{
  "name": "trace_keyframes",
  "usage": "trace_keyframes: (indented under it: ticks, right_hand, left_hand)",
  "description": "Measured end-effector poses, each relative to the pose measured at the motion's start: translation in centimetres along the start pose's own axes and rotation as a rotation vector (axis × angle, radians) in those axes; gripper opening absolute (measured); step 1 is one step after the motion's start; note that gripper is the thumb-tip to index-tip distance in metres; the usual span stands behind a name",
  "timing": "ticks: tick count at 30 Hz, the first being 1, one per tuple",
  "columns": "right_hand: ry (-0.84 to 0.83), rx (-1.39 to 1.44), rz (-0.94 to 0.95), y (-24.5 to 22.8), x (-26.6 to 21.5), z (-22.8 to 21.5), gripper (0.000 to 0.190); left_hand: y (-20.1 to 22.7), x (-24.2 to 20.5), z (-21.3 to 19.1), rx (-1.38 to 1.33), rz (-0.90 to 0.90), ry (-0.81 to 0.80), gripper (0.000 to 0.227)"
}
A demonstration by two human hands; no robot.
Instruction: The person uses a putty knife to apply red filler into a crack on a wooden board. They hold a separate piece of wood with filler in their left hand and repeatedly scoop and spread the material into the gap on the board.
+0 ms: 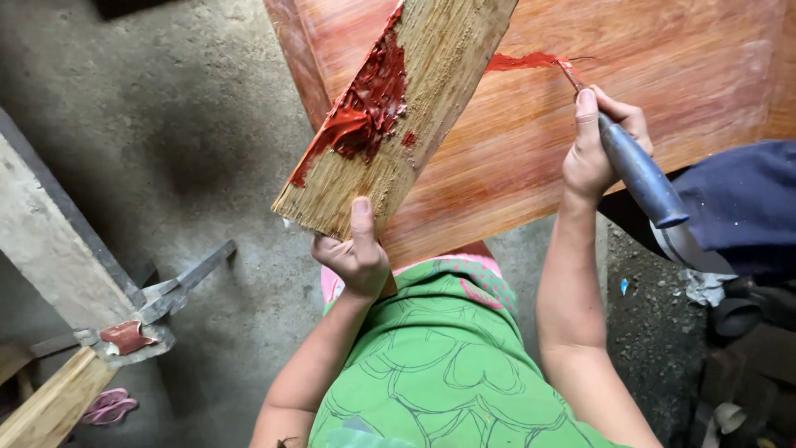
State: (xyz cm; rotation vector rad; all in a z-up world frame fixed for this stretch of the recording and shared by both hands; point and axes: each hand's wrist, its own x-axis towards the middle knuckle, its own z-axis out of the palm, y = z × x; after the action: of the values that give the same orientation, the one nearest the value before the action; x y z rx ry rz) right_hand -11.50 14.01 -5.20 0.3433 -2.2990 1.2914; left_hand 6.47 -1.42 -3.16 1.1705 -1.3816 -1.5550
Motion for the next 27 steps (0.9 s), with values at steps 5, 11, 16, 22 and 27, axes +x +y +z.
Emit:
trace_keyframes:
  ticks: [5, 11, 16, 22, 27]
  right_hand:
    - [0.007, 0.245, 0.001, 1.5, 0.0, -0.1, 0.012]
    - [-0.036, 0.019, 0.033, -0.3, 0.0, 0.2, 0.012]
    - [-0.055, 0.018, 0.035, 0.3, 0.1, 0.5, 0.012]
    - [-0.035, 0.081, 0.042, 0.4, -0.2, 1.0, 0.011]
    - [-0.059, 0.019, 0.047, 0.2, -0.2, 0.4, 0.011]
  left_hand:
    - [-2.1, -0.2, 0.6, -0.054, 0.093, 0.127, 0.021]
    - [-1.0, -0.2, 0.0, 0.035, 0.019, 0.046, 0.018]
    - [-0.8, -0.2, 0.4, 0.028, 0.004, 0.045, 0.016]
    - [-1.2, -0.3, 0.3, -0.017, -0.022, 0.049, 0.022]
    - [-1.4, -0.5, 0.5, -0.062, -0.01, 0.08, 0.031]
